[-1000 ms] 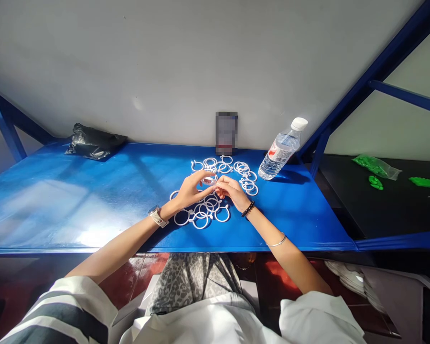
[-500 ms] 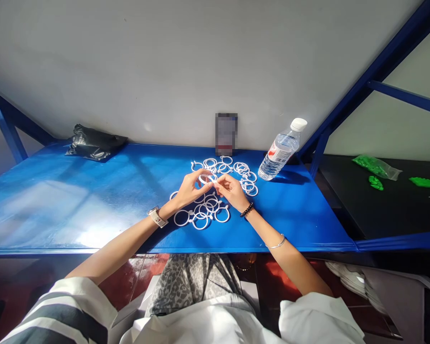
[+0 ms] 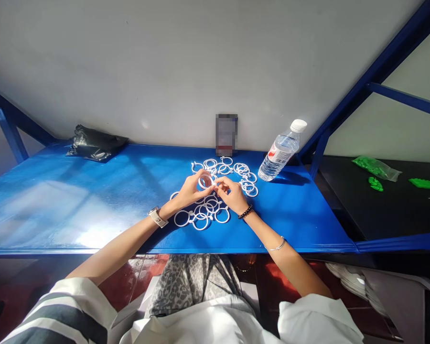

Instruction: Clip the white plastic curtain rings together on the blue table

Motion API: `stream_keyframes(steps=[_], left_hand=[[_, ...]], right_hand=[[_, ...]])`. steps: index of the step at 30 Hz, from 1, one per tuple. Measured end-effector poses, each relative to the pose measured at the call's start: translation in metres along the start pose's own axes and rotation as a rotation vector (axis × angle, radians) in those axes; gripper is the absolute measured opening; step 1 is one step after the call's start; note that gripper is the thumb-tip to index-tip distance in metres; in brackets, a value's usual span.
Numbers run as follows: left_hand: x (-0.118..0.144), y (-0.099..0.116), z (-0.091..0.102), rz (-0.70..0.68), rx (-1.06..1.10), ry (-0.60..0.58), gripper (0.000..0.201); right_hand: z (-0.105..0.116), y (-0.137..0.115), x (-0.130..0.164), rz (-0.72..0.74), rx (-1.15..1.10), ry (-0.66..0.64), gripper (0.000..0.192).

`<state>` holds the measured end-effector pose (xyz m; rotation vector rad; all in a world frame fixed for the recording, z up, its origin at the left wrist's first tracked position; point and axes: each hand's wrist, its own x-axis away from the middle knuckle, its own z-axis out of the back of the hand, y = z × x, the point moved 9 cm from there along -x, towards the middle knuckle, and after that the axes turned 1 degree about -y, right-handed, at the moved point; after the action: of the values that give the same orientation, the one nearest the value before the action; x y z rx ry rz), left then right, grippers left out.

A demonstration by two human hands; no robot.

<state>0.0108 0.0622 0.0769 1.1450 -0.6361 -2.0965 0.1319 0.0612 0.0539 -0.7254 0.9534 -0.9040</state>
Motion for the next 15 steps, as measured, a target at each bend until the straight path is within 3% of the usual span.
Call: stream_keyframes(steps=[15], left_hand=[[0.0029,0.0049,-0.0008,-0.097,-0.152,-0.022,0.03]], right_hand=[[-0.0074,-0.0007,0.0028,0.072,0.085,-0.077,0.02]])
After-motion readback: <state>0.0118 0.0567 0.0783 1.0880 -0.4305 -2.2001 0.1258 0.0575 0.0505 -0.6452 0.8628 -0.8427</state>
